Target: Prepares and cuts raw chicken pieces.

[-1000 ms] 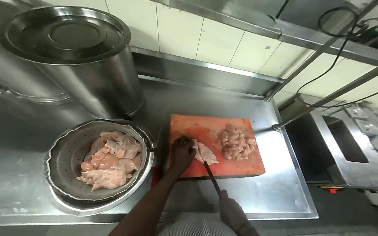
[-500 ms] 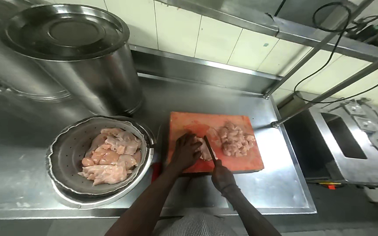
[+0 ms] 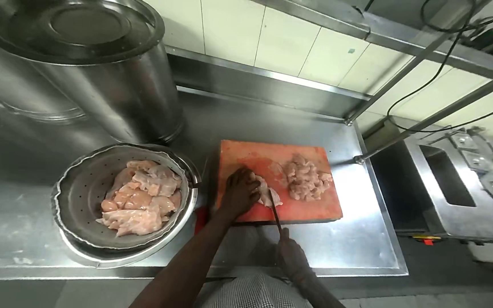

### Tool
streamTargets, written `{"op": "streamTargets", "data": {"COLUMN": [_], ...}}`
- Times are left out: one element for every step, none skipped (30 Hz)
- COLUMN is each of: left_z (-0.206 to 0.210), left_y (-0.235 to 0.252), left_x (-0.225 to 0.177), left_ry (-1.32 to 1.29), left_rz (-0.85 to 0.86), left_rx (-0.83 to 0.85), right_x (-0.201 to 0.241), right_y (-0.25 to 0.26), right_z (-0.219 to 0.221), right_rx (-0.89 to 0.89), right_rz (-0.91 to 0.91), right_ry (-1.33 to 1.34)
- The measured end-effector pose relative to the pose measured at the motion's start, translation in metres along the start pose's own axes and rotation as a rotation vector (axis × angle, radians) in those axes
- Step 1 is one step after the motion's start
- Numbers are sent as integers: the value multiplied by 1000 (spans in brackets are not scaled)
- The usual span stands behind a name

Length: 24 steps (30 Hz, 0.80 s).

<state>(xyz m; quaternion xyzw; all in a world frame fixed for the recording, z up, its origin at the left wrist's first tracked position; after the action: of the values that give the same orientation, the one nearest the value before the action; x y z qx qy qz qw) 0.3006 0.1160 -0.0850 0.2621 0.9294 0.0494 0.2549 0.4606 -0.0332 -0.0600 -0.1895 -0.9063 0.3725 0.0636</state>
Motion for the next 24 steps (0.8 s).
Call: {"op": "streamTargets", "data": {"left_z": [-2, -4, -4, -3, -1, 0, 0, 0, -1, -2, -3, -5, -7, -11, -14, -16, -15, -13, -11, -9, -8, -5, -3, -2], "left_y": [0, 0, 0, 1, 1, 2, 1, 0, 0, -1, -1, 1, 4, 9, 15, 22, 29, 36, 43, 49, 53, 56, 57, 57], "left_x": [-1, -1, -1, -1, -1, 0, 0, 1, 2, 3, 4, 6, 7, 8, 7, 6, 6, 6, 4, 1, -4, -9, -15, -21], "left_ry": [-6, -16, -18, -15, -4, 1, 2, 2, -3, -16, -33, -51, -63, -66, -61, -50, -51, -60, -79, -104, -117, -117, -116, -119], "left_rz": [0, 3, 11, 16, 20, 25, 27, 28, 33, 36, 23, -4, -31, -67, -100, -124, -144, -155, -152, -145, -136, -133, -128, -119], "left_rx": [-9, -15, -20, -16, -15, -16, -22, -34, -55, -76, -88, -80, -58, -9, 53, 122, 204, 280, 336, 377, 427, 488, 537, 573], "right_x": [-5, -9, -16, -30, -49, -65, -78, -88, -99, -110, -122, -134, -146, -156, -165, -171, -176, -179, -181, -181, -181, -182, -182, -183], "right_y": [-15, -30, -37, -29, -7, 14, 26, 32, 35, 36, 38, 42, 46, 50, 54, 56, 58, 59, 59, 59, 59, 60, 60, 60], "right_z": [-2, -6, -5, 6, 25, 39, 47, 50, 48, 46, 45, 44, 45, 48, 50, 52, 54, 56, 57, 57, 58, 60, 61, 63], "right_rx": [53, 105, 133, 105, 5, -26, -29, -38, -75, -135, -192, -233, -260, -273, -282, -288, -285, -271, -256, -241, -230, -222, -216, -208], "right_rz": [33, 64, 82, 65, 13, -28, -58, -76, -90, -108, -117, -112, -92, -65, -40, -20, -2, 11, 16, 13, 5, -2, -2, -1], "right_ry": [-13, -37, -56, -52, -27, 9, 59, 137, 239, 372, 513, 651, 776, 893, 1000, 1095, 1184, 1268, 1344, 1405, 1452, 1485, 1515, 1551]}}
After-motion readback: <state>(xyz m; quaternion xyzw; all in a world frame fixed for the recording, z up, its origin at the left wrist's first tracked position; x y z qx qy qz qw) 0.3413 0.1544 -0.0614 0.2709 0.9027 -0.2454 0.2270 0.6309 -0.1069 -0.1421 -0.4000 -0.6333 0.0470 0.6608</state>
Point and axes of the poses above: each hand's wrist, its own y-axis towards the middle knuckle, its own z-axis out of the palm, x = y × z, the point moved 8 cm from there along y, towards the middle knuckle, and after that the axes turned 12 degrees about z, right-handed, at the moved point
